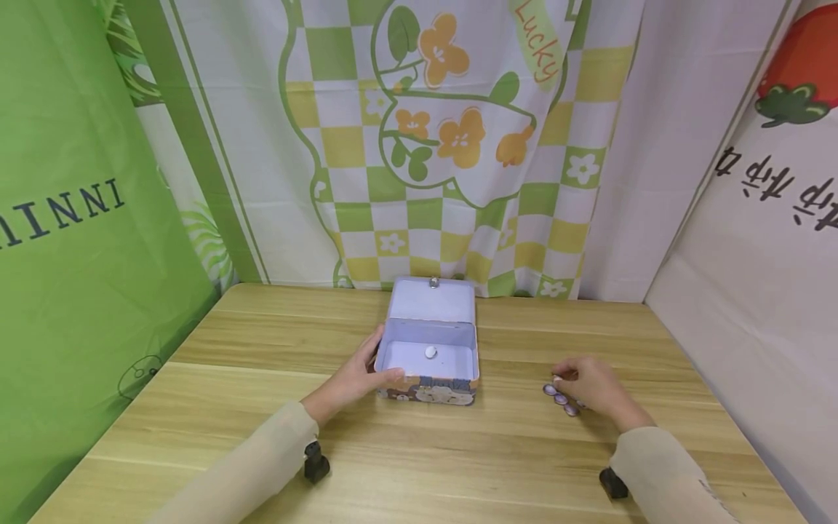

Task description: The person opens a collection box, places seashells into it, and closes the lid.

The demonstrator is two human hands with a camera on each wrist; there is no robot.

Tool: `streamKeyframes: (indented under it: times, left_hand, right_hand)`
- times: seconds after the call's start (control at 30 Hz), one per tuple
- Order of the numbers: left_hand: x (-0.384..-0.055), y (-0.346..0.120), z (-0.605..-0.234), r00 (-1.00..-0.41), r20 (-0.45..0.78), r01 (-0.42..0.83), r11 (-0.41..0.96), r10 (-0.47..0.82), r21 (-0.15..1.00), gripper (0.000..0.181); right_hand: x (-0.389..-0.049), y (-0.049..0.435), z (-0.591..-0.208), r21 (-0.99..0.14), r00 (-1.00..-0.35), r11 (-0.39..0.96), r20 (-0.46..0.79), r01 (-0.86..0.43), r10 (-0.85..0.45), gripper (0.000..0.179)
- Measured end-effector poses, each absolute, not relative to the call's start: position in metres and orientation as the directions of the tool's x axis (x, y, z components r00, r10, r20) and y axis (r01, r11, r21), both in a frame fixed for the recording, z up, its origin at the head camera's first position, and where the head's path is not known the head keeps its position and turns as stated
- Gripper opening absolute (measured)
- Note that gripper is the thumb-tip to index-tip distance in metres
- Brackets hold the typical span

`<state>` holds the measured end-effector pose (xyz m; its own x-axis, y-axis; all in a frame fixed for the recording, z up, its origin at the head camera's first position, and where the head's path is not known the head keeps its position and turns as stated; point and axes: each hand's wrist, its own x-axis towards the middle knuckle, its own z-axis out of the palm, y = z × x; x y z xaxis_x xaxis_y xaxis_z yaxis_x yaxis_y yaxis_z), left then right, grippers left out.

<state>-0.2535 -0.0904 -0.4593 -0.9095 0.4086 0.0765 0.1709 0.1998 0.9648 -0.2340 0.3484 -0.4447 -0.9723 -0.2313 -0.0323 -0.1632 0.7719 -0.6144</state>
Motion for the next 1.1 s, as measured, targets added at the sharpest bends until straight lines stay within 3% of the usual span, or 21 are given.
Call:
streamKeyframes:
  times: [0.63, 1.1]
  left_hand:
    - [-0.252, -0.09, -0.458, -0.914, 0.071, 0.17, 0.218, 0.399, 0.961, 0.107]
    - [-0.25, -0.089, -0.456, -0.913, 0.081, 0.181, 0.217, 0.401, 0.959, 0.106]
  right_hand:
    - [-0.234, 0.345, -0.445, -0.62, -0.974, 0.773, -0.066, -0.131, -0.218, 0.034]
    - [-0.235, 0.342, -0.432, -0.594, -0.966, 0.777, 0.001, -0.21, -0.26, 0.032]
